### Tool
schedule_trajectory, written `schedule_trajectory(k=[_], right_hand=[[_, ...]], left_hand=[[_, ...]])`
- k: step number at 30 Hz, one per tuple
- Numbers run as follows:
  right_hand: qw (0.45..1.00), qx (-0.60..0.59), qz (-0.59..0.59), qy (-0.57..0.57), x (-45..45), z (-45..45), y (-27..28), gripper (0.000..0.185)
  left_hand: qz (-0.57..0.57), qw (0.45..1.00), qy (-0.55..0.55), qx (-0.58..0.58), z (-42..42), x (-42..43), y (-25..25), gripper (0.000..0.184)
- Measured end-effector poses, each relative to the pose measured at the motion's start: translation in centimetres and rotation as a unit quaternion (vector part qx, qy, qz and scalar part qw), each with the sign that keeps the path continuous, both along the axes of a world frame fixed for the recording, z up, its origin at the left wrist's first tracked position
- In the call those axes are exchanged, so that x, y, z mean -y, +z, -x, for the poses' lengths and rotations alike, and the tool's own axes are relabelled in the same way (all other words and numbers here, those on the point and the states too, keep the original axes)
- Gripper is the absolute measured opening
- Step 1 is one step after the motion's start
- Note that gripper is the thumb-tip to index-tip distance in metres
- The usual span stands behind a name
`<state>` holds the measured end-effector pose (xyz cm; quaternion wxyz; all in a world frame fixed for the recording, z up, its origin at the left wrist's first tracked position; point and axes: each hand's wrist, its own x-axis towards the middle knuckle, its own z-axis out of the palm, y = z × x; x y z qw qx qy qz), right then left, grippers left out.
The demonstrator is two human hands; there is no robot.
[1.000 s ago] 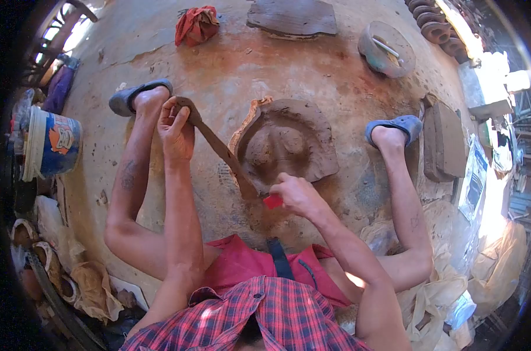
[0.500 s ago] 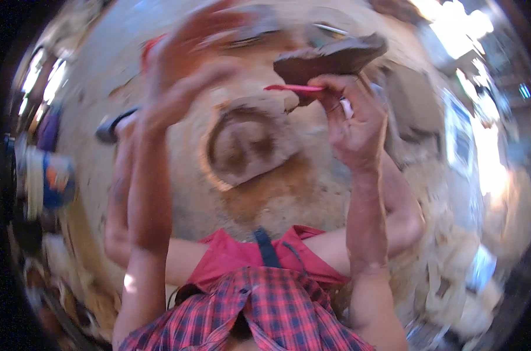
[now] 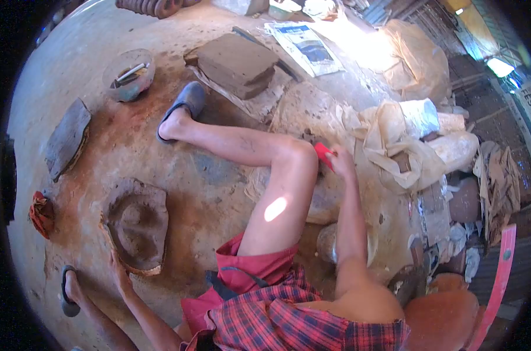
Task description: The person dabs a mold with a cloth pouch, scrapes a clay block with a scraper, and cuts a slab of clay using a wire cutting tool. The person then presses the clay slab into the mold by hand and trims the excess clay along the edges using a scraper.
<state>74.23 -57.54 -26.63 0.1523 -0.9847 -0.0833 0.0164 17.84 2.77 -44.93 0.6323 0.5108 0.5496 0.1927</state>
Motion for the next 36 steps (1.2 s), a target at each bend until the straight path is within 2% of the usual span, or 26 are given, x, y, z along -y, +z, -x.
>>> schedule_trajectory(k=[1, 3, 4, 5, 6, 7, 8, 9, 10, 11, 12, 13, 14, 15, 16, 19, 20, 22, 23, 25, 27, 29, 31, 32, 34, 36], right_hand=[[1.0, -0.002, -0.001, 0.009, 0.0, -0.9, 0.4, 0.019], [0.986, 0.109, -0.065, -0.111, 1.2, 0.3, -0.2, 0.022], [0.965, 0.253, 0.031, -0.053, 3.7, -2.0, -1.3, 0.021], [0.904, 0.403, 0.139, -0.029, 5.8, -3.8, -2.0, 0.021], [0.899, 0.373, 0.21, -0.093, 2.8, -4.0, 1.7, 0.024], [0.935, 0.319, -0.071, -0.136, -4.1, -0.4, 7.8, 0.027], [0.923, 0.257, -0.257, -0.129, -7.0, -0.4, 9.6, 0.027], [0.885, 0.265, -0.378, -0.053, -13.5, 2.4, 11.1, 0.027], [0.913, 0.188, -0.362, 0.001, -18.0, 4.1, 10.9, 0.03], [0.931, 0.12, -0.34, 0.052, -22.1, 5.8, 10.6, 0.033], [0.875, -0.014, -0.48, 0.057, -27.6, 9.6, 8.8, 0.035], [0.927, -0.103, -0.338, 0.13, -30.8, 12.3, 8.3, 0.037], [0.934, -0.124, -0.284, 0.178, -34.1, 15.8, 7.3, 0.034], [0.91, -0.156, -0.317, 0.218, -36.5, 17.4, 3.9, 0.03], [0.911, -0.186, -0.296, 0.22, -38.5, 18.8, 1.9, 0.029], [0.895, -0.249, -0.303, 0.214, -43.3, 22.4, -1.9, 0.029], [0.888, -0.27, -0.302, 0.218, -44.7, 22.9, -2.9, 0.028], [0.881, -0.295, -0.295, 0.225, -46.8, 24.0, -4.6, 0.027], [0.871, -0.31, -0.293, 0.241, -47.8, 24.4, -5.3, 0.026], [0.86, -0.329, -0.289, 0.261, -49.7, 25.4, -5.9, 0.025], [0.863, -0.335, -0.259, 0.274, -51.0, 26.6, -5.7, 0.024], [0.863, -0.334, -0.265, 0.272, -51.9, 27.2, -5.9, 0.024], [0.88, -0.321, -0.259, 0.236, -52.3, 27.4, -6.0, 0.023], [0.88, -0.321, -0.256, 0.238, -52.4, 27.6, -5.9, 0.023], [0.89, -0.317, -0.223, 0.239, -52.4, 27.9, -5.9, 0.022], [0.89, -0.31, -0.23, 0.244, -52.3, 28.0, -6.4, 0.022]], left_hand=[[0.014, 1.0, 0.019, -0.015, 0.1, 1.0, 0.4, 0.061], [0.091, 0.991, 0.09, -0.033, -0.3, 4.9, 2.3, 0.061], [0.089, 0.99, 0.106, -0.009, -0.8, 7.2, 2.7, 0.052], [0.079, 0.987, 0.137, 0.015, -1.0, 9.5, 2.4, 0.043], [0.118, 0.971, 0.206, 0.038, -1.0, 11.9, 1.7, 0.038], [0.044, 0.984, 0.149, 0.081, -0.9, 14.0, 1.5, 0.032], [0.051, 0.972, 0.201, 0.114, -1.8, 16.0, 1.0, 0.028], [0.109, 0.952, 0.256, 0.129, -3.7, 18.1, 2.7, 0.026], [0.173, 0.93, 0.302, 0.119, -5.4, 19.5, 4.9, 0.025], [0.199, 0.937, 0.277, 0.069, -4.9, 21.1, 2.7, 0.025], [0.224, 0.933, 0.272, 0.073, -6.3, 22.4, 4.1, 0.021], [0.254, 0.915, 0.288, 0.126, -7.4, 24.0, 3.9, 0.02], [0.256, 0.915, 0.268, 0.16, -9.2, 24.9, 6.1, 0.026], [0.266, 0.906, 0.262, 0.2, -10.6, 26.3, 5.8, 0.029], [0.273, 0.896, 0.256, 0.239, -11.8, 27.4, 5.3, 0.032], [0.392, 0.858, 0.226, 0.244, -13.9, 27.8, 6.7, 0.037], [0.393, 0.855, 0.235, 0.245, -13.5, 27.5, 7.0, 0.037], [0.402, 0.899, 0.02, 0.175, -11.8, 25.9, 7.9, 0.034], [0.402, 0.898, 0.029, 0.177, -10.7, 23.9, 9.8, 0.034], [0.221, 0.954, -0.193, 0.065, -8.6, 18.2, 13.8, 0.03], [-0.011, 0.996, -0.008, 0.091, -8.8, 13.9, 13.0, 0.03], [-0.26, 0.965, 0.021, -0.032, -10.1, 7.5, 13.5, 0.04], [-0.38, 0.918, 0.013, -0.11, -11.9, 3.0, 11.2, 0.046], [-0.378, 0.919, 0.015, -0.11, -12.6, 1.2, 10.1, 0.046], [-0.323, 0.919, -0.16, -0.161, -13.6, -1.3, 8.8, 0.055], [-0.305, 0.924, -0.171, -0.155, -14.1, -2.2, 8.4, 0.055]])
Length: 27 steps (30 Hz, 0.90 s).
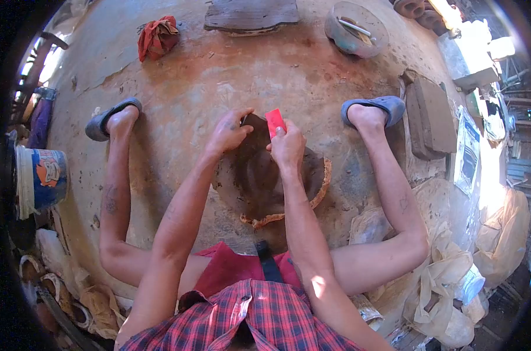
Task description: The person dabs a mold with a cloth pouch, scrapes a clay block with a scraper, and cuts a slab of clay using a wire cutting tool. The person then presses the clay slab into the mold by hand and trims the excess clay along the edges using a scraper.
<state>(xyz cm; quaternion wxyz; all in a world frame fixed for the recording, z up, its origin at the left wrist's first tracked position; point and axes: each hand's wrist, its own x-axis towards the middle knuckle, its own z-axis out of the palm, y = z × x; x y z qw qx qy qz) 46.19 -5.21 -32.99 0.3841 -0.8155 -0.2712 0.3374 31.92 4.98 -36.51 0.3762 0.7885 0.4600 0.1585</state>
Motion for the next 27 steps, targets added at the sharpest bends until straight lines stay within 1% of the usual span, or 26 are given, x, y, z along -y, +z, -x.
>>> schedule_trajectory(k=[2, 4, 8, 10, 11, 12, 13, 14, 16, 17, 19, 20, 22, 23, 25, 27], right_hand=[[1.0, 0.004, -0.008, -0.003, 0.4, 0.4, -0.5, 0.021], [1.0, -0.019, -0.012, 0.002, 0.5, 1.0, -0.4, 0.02], [0.999, -0.018, -0.013, 0.028, 0.8, 2.1, 0.1, 0.022], [0.999, -0.004, 0.014, 0.046, 0.9, 2.6, 0.7, 0.02], [0.999, -0.005, 0.016, 0.048, 1.0, 2.4, -0.5, 0.02], [0.995, 0.052, -0.005, 0.086, 1.0, 1.9, -2.6, 0.021], [0.986, 0.108, -0.027, 0.124, 0.9, 1.9, -3.2, 0.023], [0.986, 0.108, -0.026, 0.126, 1.1, 1.8, -3.7, 0.023], [0.98, 0.116, -0.022, 0.159, 1.1, 2.1, -2.8, 0.025], [0.98, 0.116, -0.02, 0.16, 1.1, 2.3, -2.3, 0.025], [0.96, 0.177, -0.013, 0.216, 1.3, 2.8, -1.6, 0.027], [0.96, 0.175, -0.011, 0.217, 1.4, 2.9, -1.5, 0.027], [0.946, 0.188, -0.024, 0.262, 1.6, 3.1, -1.1, 0.029], [0.946, 0.186, -0.023, 0.263, 1.7, 3.3, -0.8, 0.029], [0.927, 0.196, -0.012, 0.319, 2.2, 3.6, 0.0, 0.032], [0.916, 0.202, -0.004, 0.345, 2.6, 3.9, 0.2, 0.031]], left_hand=[[0.023, 1.0, -0.011, -0.002, 0.0, -0.3, -0.1, 0.055], [0.073, 0.997, -0.012, 0.006, 0.1, -0.7, 0.4, 0.054], [0.081, 0.997, 0.003, 0.02, 0.4, -0.5, 1.2, 0.051], [0.153, 0.986, 0.004, 0.061, 0.6, -0.7, 1.5, 0.045], [0.155, 0.986, 0.006, 0.06, 0.9, -0.9, 1.7, 0.045], [0.192, 0.977, -0.004, 0.096, 1.2, -1.1, 1.7, 0.042], [0.228, 0.965, -0.013, 0.132, 1.6, -1.2, 1.9, 0.04], [0.229, 0.964, -0.011, 0.133, 2.0, -1.2, 2.0, 0.04], [0.251, 0.949, -0.024, 0.189, 2.8, -1.1, 2.1, 0.04], [0.253, 0.949, -0.023, 0.189, 3.2, -1.0, 2.0, 0.04], [0.239, 0.939, -0.023, 0.247, 3.9, -0.8, 1.6, 0.042], [0.241, 0.939, -0.021, 0.246, 4.3, -0.7, 1.3, 0.042], [0.248, 0.919, -0.015, 0.307, 5.0, -0.2, 1.8, 0.042], [0.249, 0.919, -0.013, 0.306, 5.4, -0.1, 2.0, 0.042], [0.258, 0.9, 0.002, 0.351, 6.2, 0.5, 2.7, 0.041], [0.245, 0.9, 0.017, 0.359, 7.0, 1.1, 3.2, 0.041]])
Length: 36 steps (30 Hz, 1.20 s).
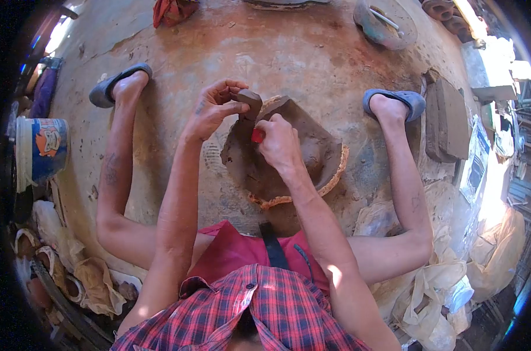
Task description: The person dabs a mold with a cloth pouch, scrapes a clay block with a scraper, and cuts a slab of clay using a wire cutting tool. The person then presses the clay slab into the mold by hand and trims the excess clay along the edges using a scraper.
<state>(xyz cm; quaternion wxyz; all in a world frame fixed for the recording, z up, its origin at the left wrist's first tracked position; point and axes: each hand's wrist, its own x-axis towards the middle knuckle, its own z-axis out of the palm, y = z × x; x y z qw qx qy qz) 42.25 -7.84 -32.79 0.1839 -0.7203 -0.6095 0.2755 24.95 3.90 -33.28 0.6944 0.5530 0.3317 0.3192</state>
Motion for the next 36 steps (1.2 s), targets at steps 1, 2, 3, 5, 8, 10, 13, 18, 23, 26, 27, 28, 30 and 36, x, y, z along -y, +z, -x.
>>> schedule_trajectory(k=[1, 2, 3, 5, 8, 10, 13, 18, 23, 26, 27, 28, 30, 36], right_hand=[[1.0, 0.013, 0.007, 0.025, 0.1, 0.1, 0.1, 0.031], [0.999, 0.013, 0.007, 0.03, 0.2, 0.2, 0.0, 0.031], [0.999, 0.011, 0.002, 0.034, 0.6, 0.3, -0.1, 0.031], [0.999, 0.007, 0.001, 0.04, 1.1, 0.3, -0.2, 0.03], [0.998, 0.001, 0.014, 0.066, 1.7, 0.0, 0.0, 0.031], [0.996, -0.012, -0.031, 0.085, 2.0, -0.2, -0.5, 0.031], [0.996, -0.001, -0.034, 0.088, 2.4, -0.1, -0.4, 0.029], [0.994, 0.001, -0.017, 0.108, 3.1, -0.1, 0.0, 0.029], [0.991, -0.005, -0.023, 0.132, 4.3, -0.1, 0.1, 0.031], [0.99, 0.008, 0.0, 0.142, 5.6, -0.3, 0.1, 0.032], [0.99, 0.005, -0.002, 0.141, 6.1, -0.2, 0.2, 0.032], [0.99, 0.002, -0.004, 0.14, 6.6, -0.2, 0.3, 0.033], [0.991, -0.002, -0.01, 0.131, 7.8, -0.1, -0.1, 0.032], [0.999, -0.029, 0.005, 0.044, 12.5, 1.8, 0.3, 0.026]], left_hand=[[-0.01, 1.0, 0.019, 0.004, 0.4, 0.1, 0.3, 0.04], [-0.01, 1.0, 0.023, 0.004, 0.8, 0.1, 0.6, 0.04], [0.012, 0.997, 0.042, 0.059, 1.3, 0.2, 0.9, 0.041], [0.052, 0.981, 0.097, 0.158, 2.5, 0.5, 1.6, 0.044], [0.045, 0.978, 0.15, 0.14, 4.2, 0.4, 4.5, 0.049], [0.05, 0.982, 0.147, 0.111, 6.0, 1.7, 4.6, 0.044], [0.078, 0.995, 0.067, -0.012, 7.1, 4.8, 0.0, 0.036], [0.154, 0.988, -0.014, -0.022, 6.8, 6.8, -4.0, 0.051], [0.126, 0.99, -0.022, -0.055, 6.1, 6.5, -2.8, 0.067], [0.105, 0.994, -0.022, -0.032, 6.5, 6.7, -3.0, 0.059], [0.134, 0.99, -0.027, -0.041, 6.9, 6.8, -3.1, 0.05], [0.162, 0.985, -0.032, -0.051, 7.3, 6.8, -3.0, 0.041], [0.147, 0.988, -0.025, -0.043, 7.6, 7.1, -2.8, 0.038], [0.128, 0.991, -0.012, -0.048, 8.2, 7.9, -1.0, 0.036]])
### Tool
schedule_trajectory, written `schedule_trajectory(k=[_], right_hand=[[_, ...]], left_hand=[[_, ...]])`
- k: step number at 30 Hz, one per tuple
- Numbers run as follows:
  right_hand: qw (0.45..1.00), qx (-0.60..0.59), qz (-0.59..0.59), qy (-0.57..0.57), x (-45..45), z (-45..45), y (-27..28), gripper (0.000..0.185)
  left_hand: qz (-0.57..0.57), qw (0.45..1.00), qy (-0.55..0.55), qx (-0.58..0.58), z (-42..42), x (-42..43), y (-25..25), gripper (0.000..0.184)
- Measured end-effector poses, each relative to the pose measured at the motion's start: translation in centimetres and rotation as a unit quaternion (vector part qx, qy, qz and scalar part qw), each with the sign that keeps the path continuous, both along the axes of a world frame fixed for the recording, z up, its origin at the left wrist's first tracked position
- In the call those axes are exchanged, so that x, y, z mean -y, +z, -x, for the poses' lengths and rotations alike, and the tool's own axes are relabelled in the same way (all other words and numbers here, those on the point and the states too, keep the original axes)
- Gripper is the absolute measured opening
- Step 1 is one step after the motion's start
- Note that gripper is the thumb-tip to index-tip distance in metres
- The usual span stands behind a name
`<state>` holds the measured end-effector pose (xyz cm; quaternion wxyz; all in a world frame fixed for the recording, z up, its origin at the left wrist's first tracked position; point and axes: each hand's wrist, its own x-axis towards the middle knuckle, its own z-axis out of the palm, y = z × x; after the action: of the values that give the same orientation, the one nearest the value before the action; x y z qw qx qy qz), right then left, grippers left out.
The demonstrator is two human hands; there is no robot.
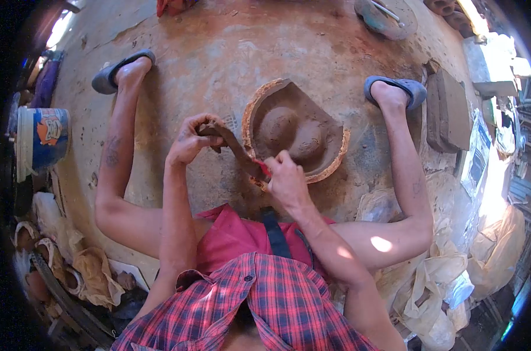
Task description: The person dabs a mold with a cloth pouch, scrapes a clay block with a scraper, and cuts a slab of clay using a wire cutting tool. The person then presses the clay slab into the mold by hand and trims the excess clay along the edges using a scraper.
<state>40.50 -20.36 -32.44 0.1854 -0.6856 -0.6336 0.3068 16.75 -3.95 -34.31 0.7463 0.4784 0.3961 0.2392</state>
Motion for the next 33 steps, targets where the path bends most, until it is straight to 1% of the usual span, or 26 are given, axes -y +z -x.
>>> schedule_trajectory(k=[2, 4, 6, 7, 8, 9, 10, 11, 12, 14, 16, 18, 19, 20, 21, 22, 23, 24, 26, 27, 28, 29, 30, 31, 32, 33], right_hand=[[1.0, -0.004, 0.014, -0.024, 1.9, 1.1, -0.4, 0.023], [1.0, -0.002, 0.024, 0.003, 3.0, 2.2, -0.6, 0.02], [0.999, 0.008, 0.031, -0.019, 3.0, 2.2, 0.8, 0.017], [0.998, 0.017, 0.036, -0.039, 2.0, 1.4, 1.8, 0.014], [0.997, -0.009, 0.031, -0.069, 1.2, 0.3, 3.4, 0.012], [0.996, -0.061, 0.017, -0.066, 0.4, -0.9, 5.1, 0.013], [0.992, -0.113, -0.001, -0.055, -0.5, -2.0, 6.5, 0.015], [0.986, -0.109, -0.125, -0.002, -1.6, -2.6, 7.5, 0.018], [0.964, -0.104, -0.239, 0.058, -2.6, -2.8, 8.4, 0.021], [0.957, -0.12, -0.251, 0.078, -4.1, -3.4, 10.5, 0.021], [0.929, -0.229, -0.27, 0.106, -5.5, -4.4, 11.5, 0.023], [0.927, -0.184, -0.323, 0.045, -5.4, -7.3, 13.4, 0.025], [0.924, -0.171, -0.343, 0.018, -4.6, -9.1, 15.1, 0.026], [0.926, -0.091, -0.361, -0.059, -3.2, -10.0, 17.3, 0.024], [0.92, -0.164, -0.327, -0.142, -1.7, -11.7, 16.3, 0.017], [0.895, -0.146, -0.358, -0.222, -0.6, -12.7, 17.8, 0.014], [0.886, -0.005, -0.382, -0.261, 1.2, -15.0, 19.3, 0.011], [0.855, 0.135, -0.392, -0.31, 2.9, -17.3, 20.9, 0.013], [0.792, 0.129, -0.46, -0.381, 6.7, -22.1, 22.1, 0.013], [0.758, 0.248, -0.45, -0.402, 10.0, -26.3, 21.8, 0.013], [0.74, 0.297, -0.44, -0.414, 12.5, -28.3, 22.5, 0.014], [0.72, 0.346, -0.427, -0.424, 14.5, -29.8, 23.0, 0.014], [0.722, 0.344, -0.424, -0.425, 16.4, -31.0, 22.4, 0.014], [0.725, 0.367, -0.367, -0.453, 18.3, -31.9, 21.6, 0.018], [0.727, 0.39, -0.305, -0.476, 20.3, -32.9, 20.7, 0.021], [0.734, 0.392, -0.292, -0.471, 22.7, -34.7, 18.6, 0.021]], left_hand=[[-0.002, 1.0, 0.005, -0.003, 0.4, 0.5, 0.5, 0.037], [-0.058, 0.997, 0.024, -0.04, 1.3, 0.5, 1.4, 0.032], [-0.094, 0.994, 0.013, -0.051, 2.6, 0.5, 3.4, 0.037], [-0.126, 0.991, 0.011, -0.048, 2.9, 0.3, 4.4, 0.039], [-0.183, 0.982, 0.007, -0.05, 2.8, 0.1, 5.8, 0.042], [-0.241, 0.969, 0.007, -0.049, 2.3, 0.1, 7.4, 0.044], [-0.242, 0.967, 0.012, -0.08, 1.5, 0.2, 9.3, 0.042], [-0.24, 0.964, 0.022, -0.116, 0.3, 0.0, 11.1, 0.041], [-0.263, 0.96, 0.018, -0.1, -1.6, -0.6, 12.8, 0.041], [-0.233, 0.971, 0.038, -0.044, -5.6, 0.1, 15.7, 0.038], [-0.302, 0.952, -0.02, 0.036, -9.6, -0.4, 17.0, 0.041], [-0.391, 0.913, -0.102, 0.062, -13.8, -1.1, 19.7, 0.056], [-0.344, 0.919, -0.122, 0.147, -16.0, -1.2, 20.7, 0.068], [-0.291, 0.917, -0.142, 0.232, -18.1, -0.8, 21.3, 0.079], [-0.292, 0.917, -0.14, 0.234, -20.1, 0.0, 21.8, 0.079], [-0.311, 0.902, -0.115, 0.277, -22.0, 0.8, 22.2, 0.085], [-0.329, 0.884, -0.089, 0.319, -22.9, 1.2, 22.3, 0.091], [-0.327, 0.885, -0.088, 0.319, -22.9, 1.4, 21.6, 0.091], [-0.232, 0.95, -0.026, 0.209, -22.4, 3.1, 18.7, 0.09], [-0.183, 0.97, 0.038, 0.157, -21.2, 4.4, 16.5, 0.078], [-0.148, 0.975, 0.146, 0.078, -19.8, 5.9, 13.4, 0.069], [-0.112, 0.961, 0.252, -0.004, -18.2, 7.5, 9.9, 0.061], [-0.101, 0.942, 0.303, -0.102, -15.8, 9.4, 5.8, 0.057], [-0.086, 0.911, 0.349, -0.201, -13.6, 11.1, 2.5, 0.054], [-0.079, 0.911, 0.347, -0.209, -12.2, 12.1, 0.9, 0.054], [0.08, 0.915, 0.331, -0.215, -10.7, 13.5, -0.3, 0.055]])
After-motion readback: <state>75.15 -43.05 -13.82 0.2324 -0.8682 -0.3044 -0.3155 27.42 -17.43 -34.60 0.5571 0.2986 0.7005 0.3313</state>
